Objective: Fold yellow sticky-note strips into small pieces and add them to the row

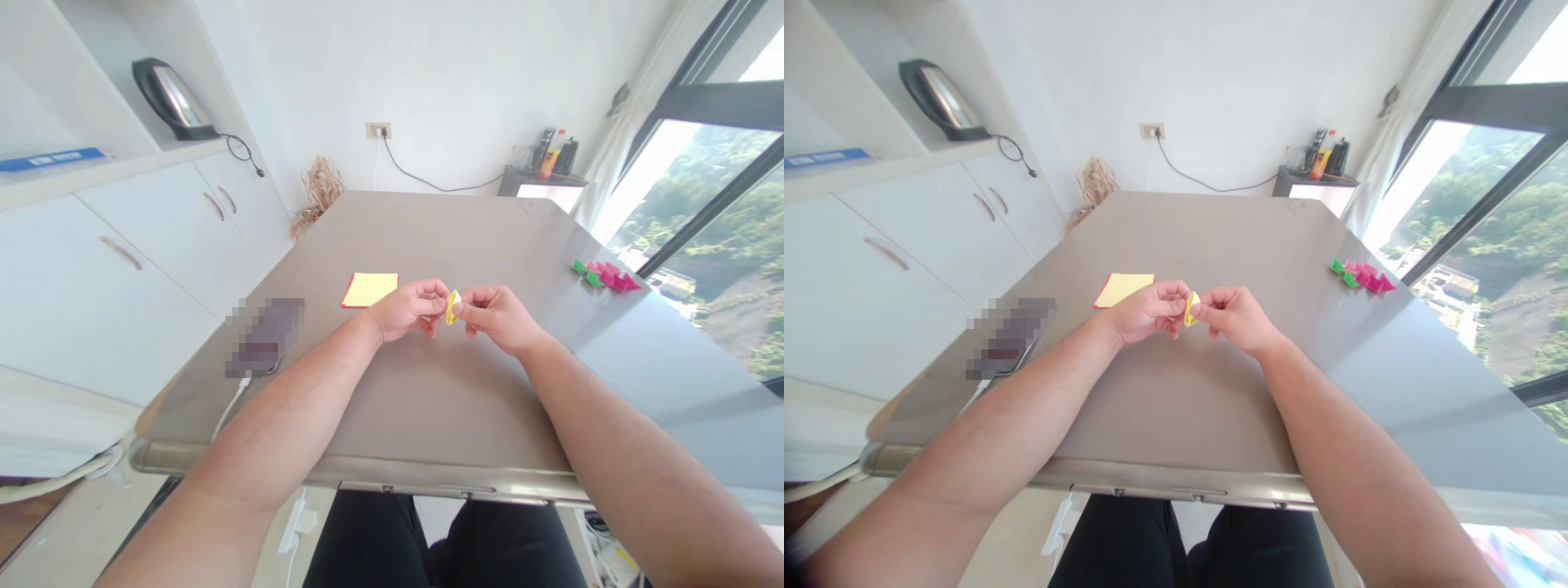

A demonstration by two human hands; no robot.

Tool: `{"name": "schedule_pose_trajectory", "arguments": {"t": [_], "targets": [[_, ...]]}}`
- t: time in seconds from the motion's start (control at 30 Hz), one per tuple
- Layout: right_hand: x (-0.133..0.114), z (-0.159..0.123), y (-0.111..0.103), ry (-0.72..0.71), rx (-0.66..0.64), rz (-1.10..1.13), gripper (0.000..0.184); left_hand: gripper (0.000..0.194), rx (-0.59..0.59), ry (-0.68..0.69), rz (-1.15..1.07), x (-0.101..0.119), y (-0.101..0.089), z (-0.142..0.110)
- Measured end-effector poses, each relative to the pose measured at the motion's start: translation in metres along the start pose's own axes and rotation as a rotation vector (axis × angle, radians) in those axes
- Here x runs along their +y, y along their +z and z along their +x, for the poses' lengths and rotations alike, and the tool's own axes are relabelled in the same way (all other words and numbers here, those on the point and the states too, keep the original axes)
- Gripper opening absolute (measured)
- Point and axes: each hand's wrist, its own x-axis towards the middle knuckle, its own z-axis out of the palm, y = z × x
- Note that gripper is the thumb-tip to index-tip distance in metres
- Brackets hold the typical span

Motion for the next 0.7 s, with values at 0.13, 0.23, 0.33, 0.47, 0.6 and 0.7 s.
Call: {"name": "schedule_pose_trajectory", "arguments": {"t": [0.13, 0.23, 0.33, 0.47, 0.6, 0.7], "targets": [[0.001, 0.001, 0.002, 0.012, -0.024, 0.175, 0.034, 0.029, -0.052, -0.067, -0.041, 0.003, -0.001, -0.002], [0.000, 0.000, 0.003, 0.032, -0.055, 0.274, 0.033, 0.029, -0.057, -0.070, -0.085, 0.004, 0.001, -0.004], [-0.003, -0.003, 0.007, 0.039, -0.115, 0.361, 0.034, 0.029, -0.054, -0.087, -0.145, 0.004, 0.004, -0.004], [-0.007, -0.005, 0.013, 0.032, -0.159, 0.419, 0.038, 0.031, -0.089, -0.087, -0.192, 0.002, 0.005, -0.003], [-0.006, -0.004, 0.014, 0.012, -0.212, 0.451, 0.038, 0.031, -0.119, -0.070, -0.226, 0.001, 0.006, -0.002], [-0.003, -0.004, 0.012, 0.005, -0.239, 0.472, 0.035, 0.029, -0.144, -0.060, -0.247, 0.001, 0.006, -0.001]]}}
